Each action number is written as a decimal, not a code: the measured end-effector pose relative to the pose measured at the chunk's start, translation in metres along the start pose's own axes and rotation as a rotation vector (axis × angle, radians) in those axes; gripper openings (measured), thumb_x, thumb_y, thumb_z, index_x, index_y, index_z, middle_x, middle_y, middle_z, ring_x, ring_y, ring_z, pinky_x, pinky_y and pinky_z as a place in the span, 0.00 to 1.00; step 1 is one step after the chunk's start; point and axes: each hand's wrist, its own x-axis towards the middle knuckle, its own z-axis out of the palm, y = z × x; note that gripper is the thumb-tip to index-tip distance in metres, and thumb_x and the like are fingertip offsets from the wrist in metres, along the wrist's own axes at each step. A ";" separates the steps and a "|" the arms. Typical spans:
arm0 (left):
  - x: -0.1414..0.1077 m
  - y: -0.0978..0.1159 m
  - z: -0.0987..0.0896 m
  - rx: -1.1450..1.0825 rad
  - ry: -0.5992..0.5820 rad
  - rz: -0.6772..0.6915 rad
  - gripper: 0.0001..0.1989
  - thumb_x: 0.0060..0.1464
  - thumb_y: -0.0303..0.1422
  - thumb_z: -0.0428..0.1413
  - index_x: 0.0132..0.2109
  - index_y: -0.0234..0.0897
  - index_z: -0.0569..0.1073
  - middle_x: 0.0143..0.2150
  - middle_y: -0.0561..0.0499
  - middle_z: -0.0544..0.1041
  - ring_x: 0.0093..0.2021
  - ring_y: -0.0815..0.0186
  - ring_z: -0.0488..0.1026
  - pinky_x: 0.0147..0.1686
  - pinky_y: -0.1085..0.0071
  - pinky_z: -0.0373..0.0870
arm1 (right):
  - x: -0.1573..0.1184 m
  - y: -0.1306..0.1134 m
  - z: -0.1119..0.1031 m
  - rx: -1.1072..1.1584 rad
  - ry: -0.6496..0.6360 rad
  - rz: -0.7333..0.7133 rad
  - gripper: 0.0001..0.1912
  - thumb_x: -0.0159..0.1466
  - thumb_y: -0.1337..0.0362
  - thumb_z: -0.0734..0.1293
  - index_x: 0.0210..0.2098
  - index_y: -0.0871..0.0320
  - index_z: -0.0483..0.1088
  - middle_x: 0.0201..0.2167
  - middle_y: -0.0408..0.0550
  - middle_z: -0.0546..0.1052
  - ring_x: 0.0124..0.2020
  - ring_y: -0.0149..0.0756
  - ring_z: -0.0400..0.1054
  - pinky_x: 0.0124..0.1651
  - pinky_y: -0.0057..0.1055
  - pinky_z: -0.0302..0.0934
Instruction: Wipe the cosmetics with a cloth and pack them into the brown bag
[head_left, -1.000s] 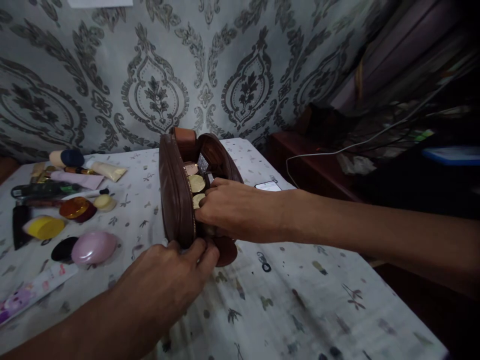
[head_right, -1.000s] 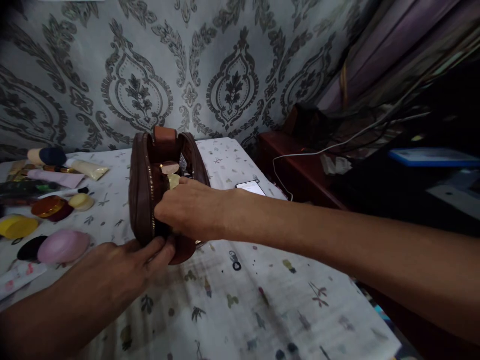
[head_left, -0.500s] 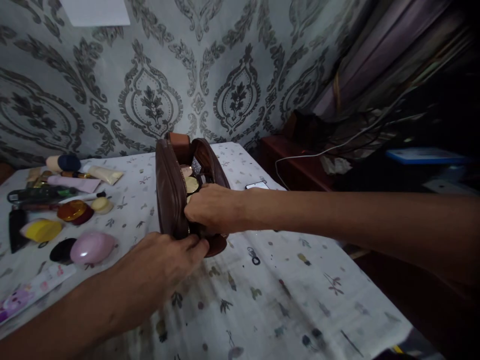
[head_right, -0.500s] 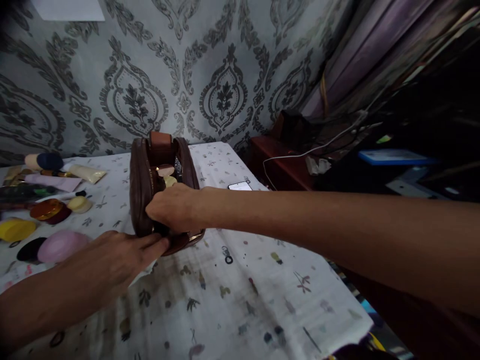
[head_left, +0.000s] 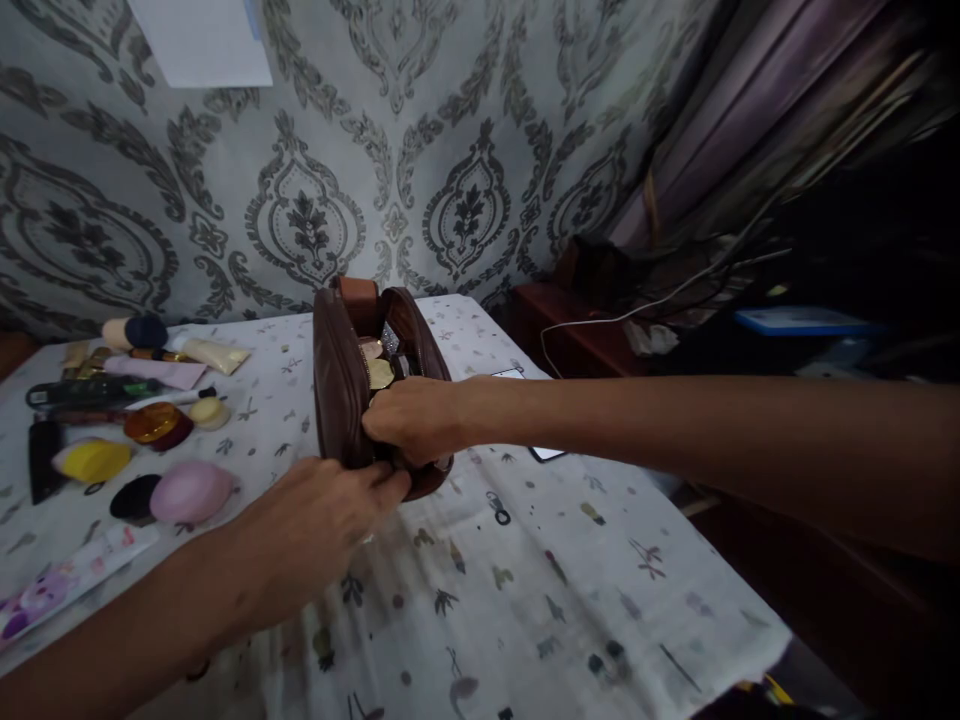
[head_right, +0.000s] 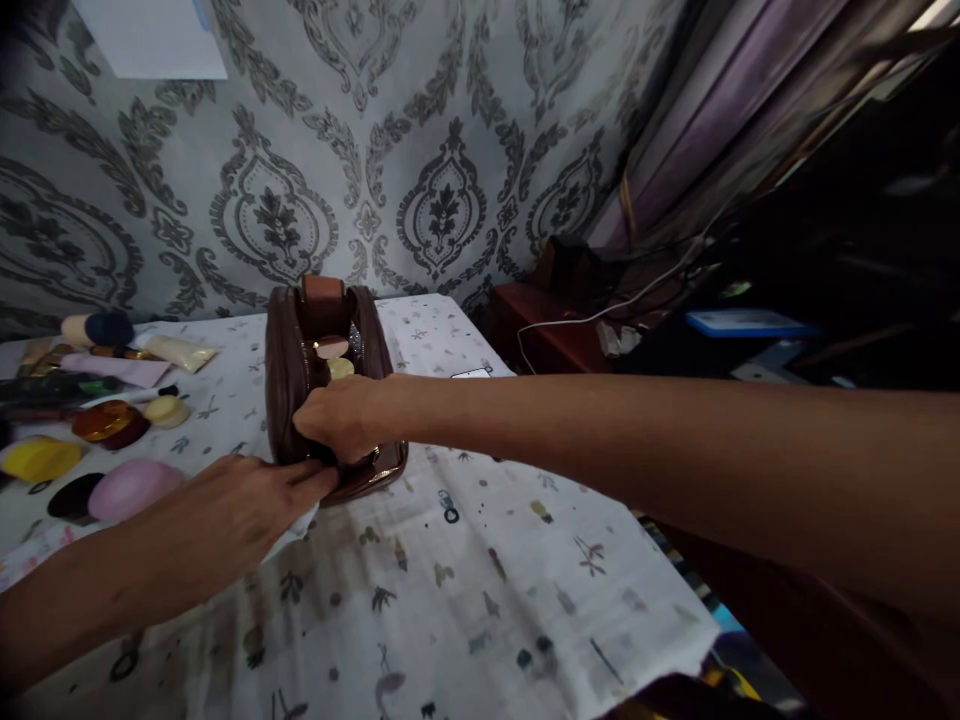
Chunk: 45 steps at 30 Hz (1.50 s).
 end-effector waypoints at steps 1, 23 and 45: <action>0.000 0.001 -0.001 0.016 0.005 -0.001 0.21 0.54 0.16 0.45 0.51 0.35 0.69 0.41 0.47 0.79 0.32 0.60 0.79 0.28 0.67 0.74 | -0.001 -0.001 0.000 -0.006 0.007 0.008 0.11 0.57 0.73 0.67 0.40 0.67 0.76 0.34 0.55 0.79 0.37 0.42 0.74 0.35 0.32 0.61; -0.003 -0.001 0.013 0.062 -0.043 0.016 0.21 0.54 0.19 0.49 0.54 0.36 0.67 0.43 0.47 0.78 0.35 0.58 0.79 0.29 0.65 0.74 | -0.004 -0.008 0.004 -0.046 0.021 0.039 0.07 0.61 0.69 0.65 0.36 0.61 0.77 0.32 0.53 0.80 0.38 0.43 0.75 0.35 0.33 0.61; -0.014 0.000 0.032 0.119 0.121 0.000 0.29 0.50 0.17 0.48 0.60 0.33 0.65 0.52 0.42 0.77 0.39 0.60 0.79 0.31 0.67 0.76 | -0.030 -0.012 -0.003 -0.131 0.071 0.011 0.06 0.63 0.73 0.65 0.30 0.63 0.73 0.35 0.54 0.79 0.41 0.44 0.73 0.39 0.37 0.59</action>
